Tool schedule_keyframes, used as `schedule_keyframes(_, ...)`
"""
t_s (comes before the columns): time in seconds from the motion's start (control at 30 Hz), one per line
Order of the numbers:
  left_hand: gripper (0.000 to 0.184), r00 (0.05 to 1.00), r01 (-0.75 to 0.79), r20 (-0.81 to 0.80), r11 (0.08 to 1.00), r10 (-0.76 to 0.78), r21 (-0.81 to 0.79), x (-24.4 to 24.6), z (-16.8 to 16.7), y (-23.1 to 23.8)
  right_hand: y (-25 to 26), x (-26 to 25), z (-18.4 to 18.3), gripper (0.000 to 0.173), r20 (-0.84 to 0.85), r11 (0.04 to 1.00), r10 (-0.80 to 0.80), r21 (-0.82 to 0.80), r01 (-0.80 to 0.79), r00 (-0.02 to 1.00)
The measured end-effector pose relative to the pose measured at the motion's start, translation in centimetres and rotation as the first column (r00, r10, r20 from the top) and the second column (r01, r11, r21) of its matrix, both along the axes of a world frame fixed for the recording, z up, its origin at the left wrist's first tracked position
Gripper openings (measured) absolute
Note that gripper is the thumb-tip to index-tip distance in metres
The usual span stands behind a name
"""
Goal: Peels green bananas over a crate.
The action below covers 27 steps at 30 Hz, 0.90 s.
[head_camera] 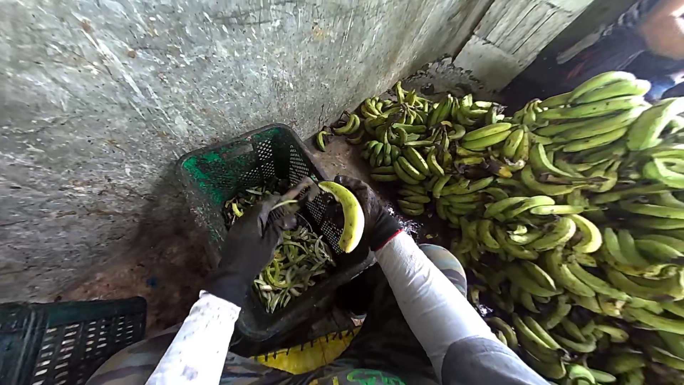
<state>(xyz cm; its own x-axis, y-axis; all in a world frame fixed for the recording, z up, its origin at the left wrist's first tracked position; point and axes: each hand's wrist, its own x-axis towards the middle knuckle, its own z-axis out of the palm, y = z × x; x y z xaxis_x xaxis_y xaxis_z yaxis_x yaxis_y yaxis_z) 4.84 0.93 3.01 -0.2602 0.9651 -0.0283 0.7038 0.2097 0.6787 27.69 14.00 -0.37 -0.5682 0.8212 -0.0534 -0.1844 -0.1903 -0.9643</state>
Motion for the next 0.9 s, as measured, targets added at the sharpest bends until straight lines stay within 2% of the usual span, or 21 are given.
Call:
schedule_keyframes(0.07,0.06,0.969,0.201,-0.182,0.962,-0.168,0.182,0.4,-1.6,-0.7,1.4,0.5,-0.8,0.022,0.029,0.989,-0.022,0.147,0.017,0.999)
schedule_keyframes(0.1,0.063,0.938,0.285,-0.27,0.928,-0.218,0.241,0.7,-2.2,-1.0,1.9,0.3,-0.5,0.022,0.03,0.989,-0.016,0.151,0.012,0.999)
schedule_keyframes(0.17,0.065,0.882,0.406,-0.39,0.848,-0.265,0.342,1.8,-2.8,-1.2,2.3,-0.2,0.1,0.026,-0.053,0.999,-0.011,-0.035,0.009,0.999)
schedule_keyframes(0.2,0.064,0.867,0.435,-0.417,0.823,-0.273,0.365,2.4,-3.0,-1.1,2.4,-0.2,-0.2,0.028,-0.061,0.996,-0.003,-0.088,-0.003,0.998)
schedule_keyframes(0.23,0.064,0.864,0.44,-0.42,0.822,-0.278,0.363,3.0,-3.1,-1.0,2.4,0.0,-0.9,0.026,-0.017,0.997,0.012,-0.074,-0.013,1.0)
schedule_keyframes(0.3,0.062,0.885,0.399,-0.361,0.877,-0.293,0.266,3.9,-3.1,-0.6,2.4,0.3,-3.1,0.021,0.096,0.996,0.06,0.054,-0.065,0.994)
schedule_keyframes(0.37,0.055,0.941,0.3,-0.19,0.949,-0.279,0.097,4.3,-2.6,-0.1,2.1,-0.5,-4.0,0.024,0.049,0.996,0.074,0.055,-0.077,0.996)
schedule_keyframes(0.43,0.049,0.988,0.152,-0.017,0.988,-0.153,-0.035,3.9,-1.9,0.5,0.9,-1.0,-3.6,0.026,0.017,0.99,0.079,0.112,-0.08,0.997)
schedule_keyframes(0.5,0.044,0.996,-0.017,0.082,0.989,0.029,-0.145,2.8,-1.5,1.0,-1.0,-1.8,-1.0,0.029,-0.012,0.995,0.095,0.035,-0.094,0.995)
schedule_keyframes(0.6,0.049,0.96,-0.196,0.154,0.955,0.233,-0.222,0.6,-1.9,0.9,-1.1,-1.8,-0.2,0.037,-0.141,0.974,0.146,-0.151,-0.167,0.979)
schedule_keyframes(0.63,0.05,0.949,-0.214,0.186,0.952,0.256,-0.219,0.1,-1.7,0.7,-0.5,-1.8,-0.3,0.038,-0.16,0.962,0.144,-0.208,-0.176,0.977)
schedule_keyframes(0.7,0.045,0.947,-0.147,0.256,0.969,0.195,-0.196,-0.3,-0.7,0.1,0.5,-1.6,-0.8,0.037,-0.147,0.956,0.084,-0.266,-0.122,0.986)
schedule_keyframes(0.73,0.042,0.951,-0.072,0.283,0.978,0.127,-0.196,-0.2,-0.1,-0.3,0.8,-1.0,-1.4,0.032,-0.09,0.983,0.038,-0.176,-0.054,0.995)
schedule_keyframes(0.77,0.042,0.943,0.014,0.328,0.983,0.048,-0.184,0.0,0.0,-0.7,1.0,-0.2,-2.1,0.027,-0.02,1.0,-0.007,-0.019,0.006,1.0)
schedule_keyframes(0.8,0.044,0.926,0.109,0.375,0.981,-0.042,-0.159,0.3,-0.1,-1.1,1.0,0.6,-2.6,0.03,0.046,0.991,-0.047,0.128,0.041,0.998)
schedule_keyframes(0.83,0.048,0.906,0.204,0.4,0.972,-0.141,-0.117,0.8,-0.1,-1.4,0.7,1.0,-2.4,0.032,0.116,0.971,-0.096,0.229,0.067,0.989)
schedule_keyframes(0.9,0.058,0.877,0.355,0.358,0.934,-0.321,-0.032,2.1,-0.3,-1.6,1.0,0.9,-3.1,0.029,0.154,0.937,-0.137,0.341,0.078,0.979)
